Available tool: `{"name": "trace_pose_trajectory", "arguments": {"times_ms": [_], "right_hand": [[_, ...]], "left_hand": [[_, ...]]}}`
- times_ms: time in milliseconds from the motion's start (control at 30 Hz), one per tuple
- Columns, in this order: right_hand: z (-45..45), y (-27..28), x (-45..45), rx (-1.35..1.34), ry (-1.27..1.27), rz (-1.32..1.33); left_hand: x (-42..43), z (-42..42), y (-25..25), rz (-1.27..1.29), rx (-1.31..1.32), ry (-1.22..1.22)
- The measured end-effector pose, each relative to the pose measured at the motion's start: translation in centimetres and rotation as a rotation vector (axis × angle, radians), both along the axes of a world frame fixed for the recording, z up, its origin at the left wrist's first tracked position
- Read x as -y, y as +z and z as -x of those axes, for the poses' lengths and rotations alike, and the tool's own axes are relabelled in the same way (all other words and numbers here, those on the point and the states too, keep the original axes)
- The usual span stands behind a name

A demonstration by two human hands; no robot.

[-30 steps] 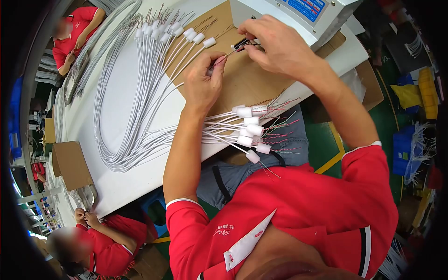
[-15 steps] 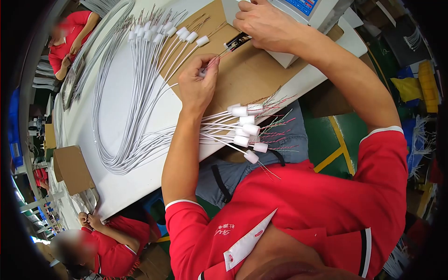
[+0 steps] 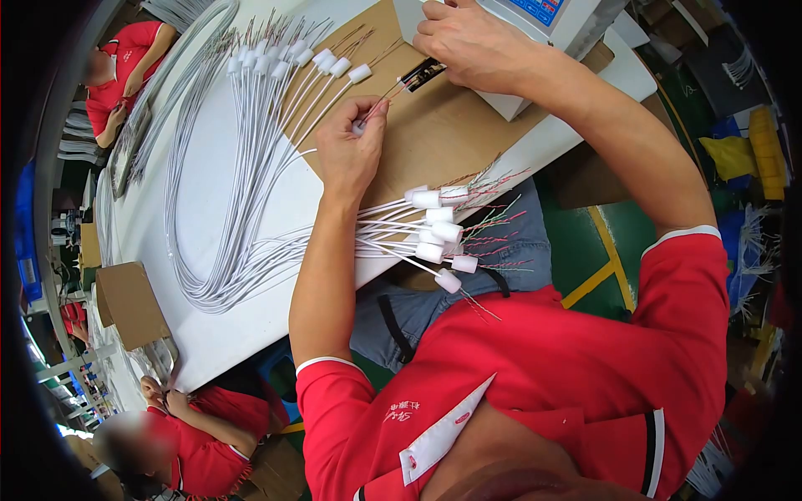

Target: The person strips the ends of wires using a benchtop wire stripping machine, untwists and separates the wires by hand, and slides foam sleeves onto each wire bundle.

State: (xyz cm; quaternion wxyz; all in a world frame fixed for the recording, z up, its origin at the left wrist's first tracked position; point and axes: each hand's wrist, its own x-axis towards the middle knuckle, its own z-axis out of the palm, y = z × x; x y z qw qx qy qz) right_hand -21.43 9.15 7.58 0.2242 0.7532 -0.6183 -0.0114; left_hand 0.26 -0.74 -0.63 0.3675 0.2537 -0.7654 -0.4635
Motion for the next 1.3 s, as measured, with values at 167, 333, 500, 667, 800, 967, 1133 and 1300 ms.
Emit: {"name": "trace_pose_trajectory", "arguments": {"times_ms": [167,333,500,667,800,967,1133,1300], "right_hand": [[-0.2,0.3,0.0,0.017,-0.022,-0.036],[-0.3,0.3,-0.1,0.014,-0.031,-0.023],[-1.5,2.5,-0.9,0.15,-0.068,-0.078],[-0.3,1.6,-1.0,0.45,0.007,0.124],[-0.3,1.2,-0.9,0.474,0.009,0.138],[-0.4,1.3,-0.9,0.406,-0.003,0.114],[-0.3,1.4,-1.0,0.379,0.014,0.098],[-0.3,1.4,-1.0,0.37,0.03,0.093]], "left_hand": [[-0.3,0.2,0.3,0.049,0.018,0.018],[-0.1,0.5,0.0,0.017,0.015,0.01],[0.0,0.3,0.3,0.045,0.025,0.002],[0.0,0.1,0.7,0.067,0.046,-0.006],[0.0,0.1,0.8,0.088,0.08,-0.015],[-0.2,0.5,1.2,0.102,0.093,-0.022],[0.1,0.6,1.1,0.054,0.114,-0.059],[0.2,0.4,1.3,0.14,0.047,-0.082]]}}
